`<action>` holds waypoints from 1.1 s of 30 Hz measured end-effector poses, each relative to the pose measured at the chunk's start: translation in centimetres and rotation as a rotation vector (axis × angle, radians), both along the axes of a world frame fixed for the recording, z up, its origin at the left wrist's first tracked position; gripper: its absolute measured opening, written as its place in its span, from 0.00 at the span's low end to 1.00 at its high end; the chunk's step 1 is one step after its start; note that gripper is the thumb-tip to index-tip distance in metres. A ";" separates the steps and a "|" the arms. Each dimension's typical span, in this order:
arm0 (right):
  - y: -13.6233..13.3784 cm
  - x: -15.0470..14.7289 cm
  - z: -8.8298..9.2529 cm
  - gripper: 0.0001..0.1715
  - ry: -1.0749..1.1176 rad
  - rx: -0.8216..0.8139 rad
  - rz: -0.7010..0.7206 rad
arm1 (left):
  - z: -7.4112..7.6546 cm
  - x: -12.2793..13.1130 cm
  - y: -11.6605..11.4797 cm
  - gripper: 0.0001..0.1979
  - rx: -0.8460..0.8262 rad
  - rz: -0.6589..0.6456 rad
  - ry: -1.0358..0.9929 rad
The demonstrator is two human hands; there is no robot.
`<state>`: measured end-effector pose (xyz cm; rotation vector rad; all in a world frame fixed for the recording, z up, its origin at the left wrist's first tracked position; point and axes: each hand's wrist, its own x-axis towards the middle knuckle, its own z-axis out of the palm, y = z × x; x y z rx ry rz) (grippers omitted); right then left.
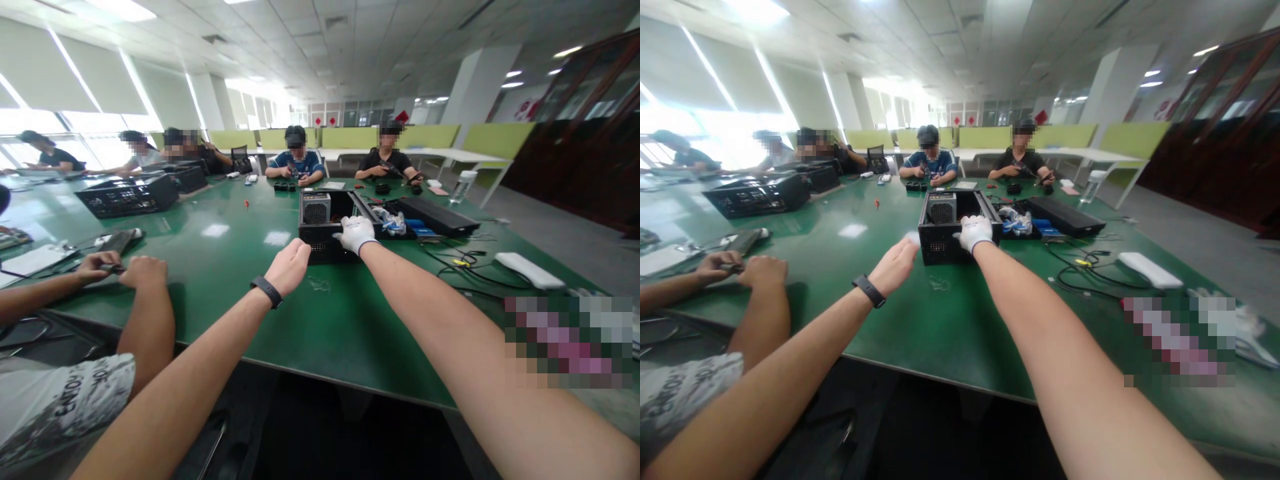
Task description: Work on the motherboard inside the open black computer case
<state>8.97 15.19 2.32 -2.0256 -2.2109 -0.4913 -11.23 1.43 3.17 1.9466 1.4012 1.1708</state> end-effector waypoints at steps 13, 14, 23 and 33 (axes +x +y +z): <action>-3.8 0.3 0.1 0.26 -0.036 -0.015 0.099 | -0.1 -0.7 0.2 0.08 -0.036 0.075 -0.016; -4.6 0.2 0.0 0.27 -0.036 -0.014 0.104 | 0.4 -0.5 0.1 0.08 -0.021 0.069 -0.008; -15.8 0.1 -0.7 0.26 -0.018 0.034 0.145 | 4.4 1.5 -0.4 0.09 0.025 0.016 0.113; -29.8 0.8 -0.8 0.18 0.019 0.056 0.212 | 4.1 6.7 -1.6 0.20 -0.135 -0.114 0.825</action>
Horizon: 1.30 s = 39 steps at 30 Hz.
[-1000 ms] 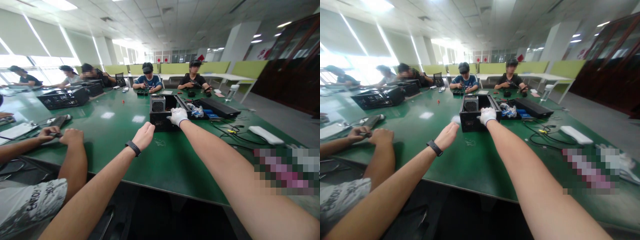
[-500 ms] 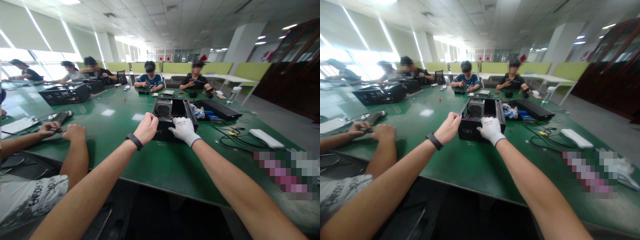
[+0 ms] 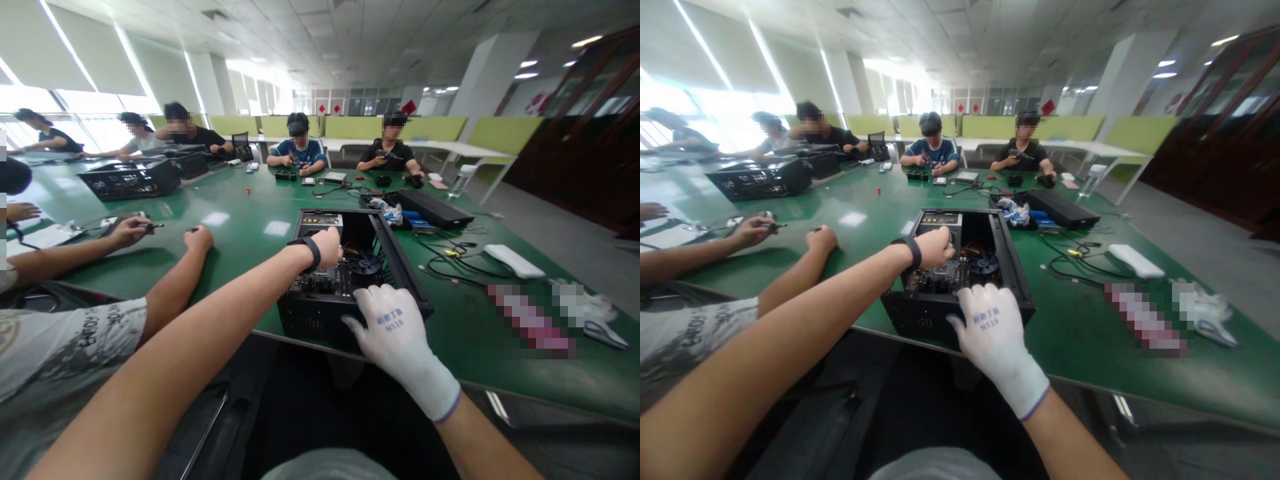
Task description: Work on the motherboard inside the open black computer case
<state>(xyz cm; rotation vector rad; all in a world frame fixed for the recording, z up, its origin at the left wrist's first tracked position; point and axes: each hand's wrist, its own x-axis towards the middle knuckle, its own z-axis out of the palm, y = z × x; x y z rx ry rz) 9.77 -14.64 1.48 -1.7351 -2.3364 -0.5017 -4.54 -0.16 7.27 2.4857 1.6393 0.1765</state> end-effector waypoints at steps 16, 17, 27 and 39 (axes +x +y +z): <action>-8.4 1.1 -0.7 0.14 0.132 -0.004 0.090 | -3.0 3.1 -1.4 0.21 -0.193 -0.213 0.583; -8.5 1.1 -0.7 0.14 0.136 -0.005 0.087 | -3.4 3.0 -1.3 0.21 -0.211 -0.227 0.588; -8.6 1.0 -0.7 0.14 0.149 -0.022 0.064 | -6.2 2.8 0.6 0.23 -0.278 -0.214 0.606; -8.5 1.0 -0.7 0.13 0.146 -0.016 0.067 | -6.9 3.2 0.9 0.28 -0.323 -0.109 0.576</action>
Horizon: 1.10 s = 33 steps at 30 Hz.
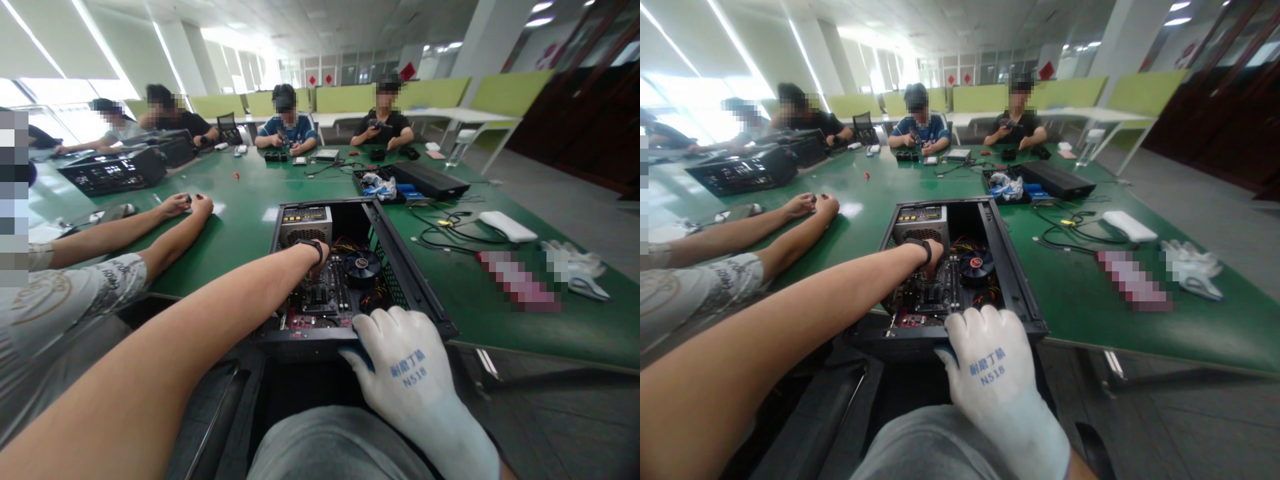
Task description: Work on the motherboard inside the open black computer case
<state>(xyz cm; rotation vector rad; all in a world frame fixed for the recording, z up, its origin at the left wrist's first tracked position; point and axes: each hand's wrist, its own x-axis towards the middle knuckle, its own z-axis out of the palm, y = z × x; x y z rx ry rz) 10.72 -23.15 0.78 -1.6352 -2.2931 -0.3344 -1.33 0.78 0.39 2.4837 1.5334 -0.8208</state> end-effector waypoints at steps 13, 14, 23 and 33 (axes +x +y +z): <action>0.0 0.0 -0.1 0.14 0.009 0.004 0.005 | 0.5 0.1 -0.5 0.33 -0.002 -0.049 0.062; 0.0 0.0 -0.1 0.14 0.014 -0.001 0.003 | 0.6 0.1 -0.5 0.33 -0.001 -0.053 0.075; 0.0 0.1 -0.1 0.14 0.021 0.012 0.006 | 0.3 -0.1 -0.1 0.35 0.010 -0.036 0.063; 0.0 0.0 -0.2 0.15 0.018 0.010 0.006 | 0.2 0.0 0.0 0.38 0.017 -0.112 0.158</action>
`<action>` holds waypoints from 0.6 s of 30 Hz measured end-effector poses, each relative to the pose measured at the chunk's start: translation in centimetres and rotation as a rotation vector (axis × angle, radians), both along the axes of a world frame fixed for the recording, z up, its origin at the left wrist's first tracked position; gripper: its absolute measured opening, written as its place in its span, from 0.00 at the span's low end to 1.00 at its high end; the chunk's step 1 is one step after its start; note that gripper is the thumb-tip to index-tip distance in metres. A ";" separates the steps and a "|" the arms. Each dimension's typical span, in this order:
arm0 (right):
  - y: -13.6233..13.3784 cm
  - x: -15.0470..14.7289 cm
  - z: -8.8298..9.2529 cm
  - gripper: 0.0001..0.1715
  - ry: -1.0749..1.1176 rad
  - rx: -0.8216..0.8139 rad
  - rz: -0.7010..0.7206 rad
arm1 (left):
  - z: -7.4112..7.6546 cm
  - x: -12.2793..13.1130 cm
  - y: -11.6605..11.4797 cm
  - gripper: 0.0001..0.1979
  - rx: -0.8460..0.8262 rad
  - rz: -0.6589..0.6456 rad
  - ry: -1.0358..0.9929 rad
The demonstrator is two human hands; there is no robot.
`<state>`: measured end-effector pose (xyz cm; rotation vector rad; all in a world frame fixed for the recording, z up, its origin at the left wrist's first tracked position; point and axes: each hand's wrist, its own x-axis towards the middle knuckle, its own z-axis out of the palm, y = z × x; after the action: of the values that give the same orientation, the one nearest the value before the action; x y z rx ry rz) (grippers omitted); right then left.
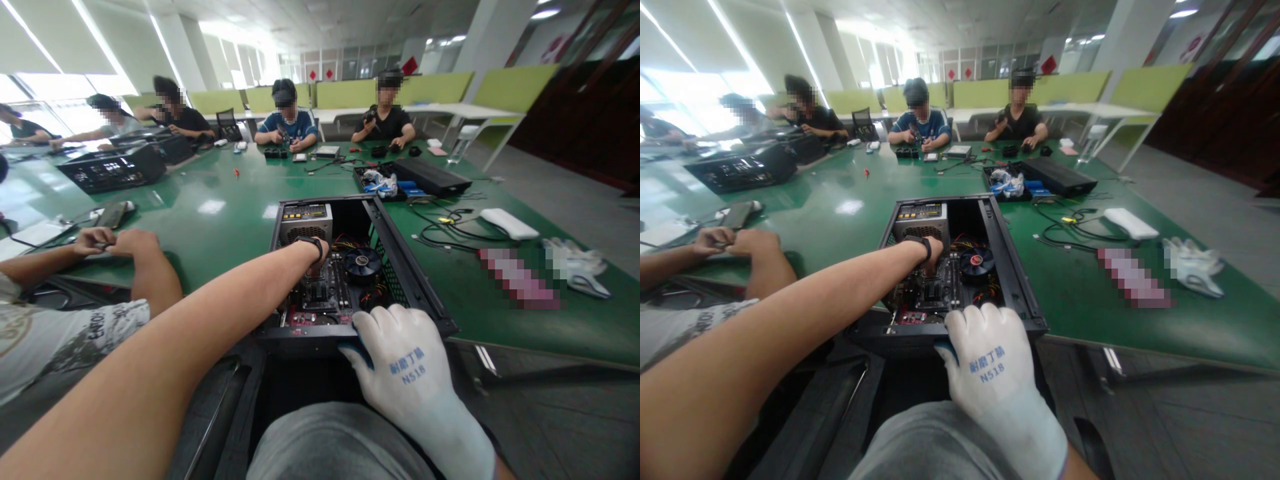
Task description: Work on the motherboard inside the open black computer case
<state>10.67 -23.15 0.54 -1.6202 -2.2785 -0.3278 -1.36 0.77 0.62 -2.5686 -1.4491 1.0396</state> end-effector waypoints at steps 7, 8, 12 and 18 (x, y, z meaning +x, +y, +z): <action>0.0 0.1 0.0 0.15 -0.002 0.000 0.000 | 0.4 -0.1 -0.3 0.37 -0.008 0.009 -0.043; -0.1 0.1 0.0 0.15 -0.001 -0.004 0.001 | 0.4 0.0 -0.3 0.37 -0.012 0.010 -0.036; -0.1 0.1 0.0 0.14 -0.002 -0.008 -0.003 | 0.3 0.1 -0.3 0.33 -0.020 0.009 -0.024; -0.1 0.0 0.2 0.14 -0.003 -0.004 -0.006 | 0.4 0.2 -0.3 0.33 -0.019 0.032 -0.024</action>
<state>10.68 -23.25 0.74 -1.6293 -2.2785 -0.3272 -1.13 0.48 1.01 -2.5883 -1.4975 1.0345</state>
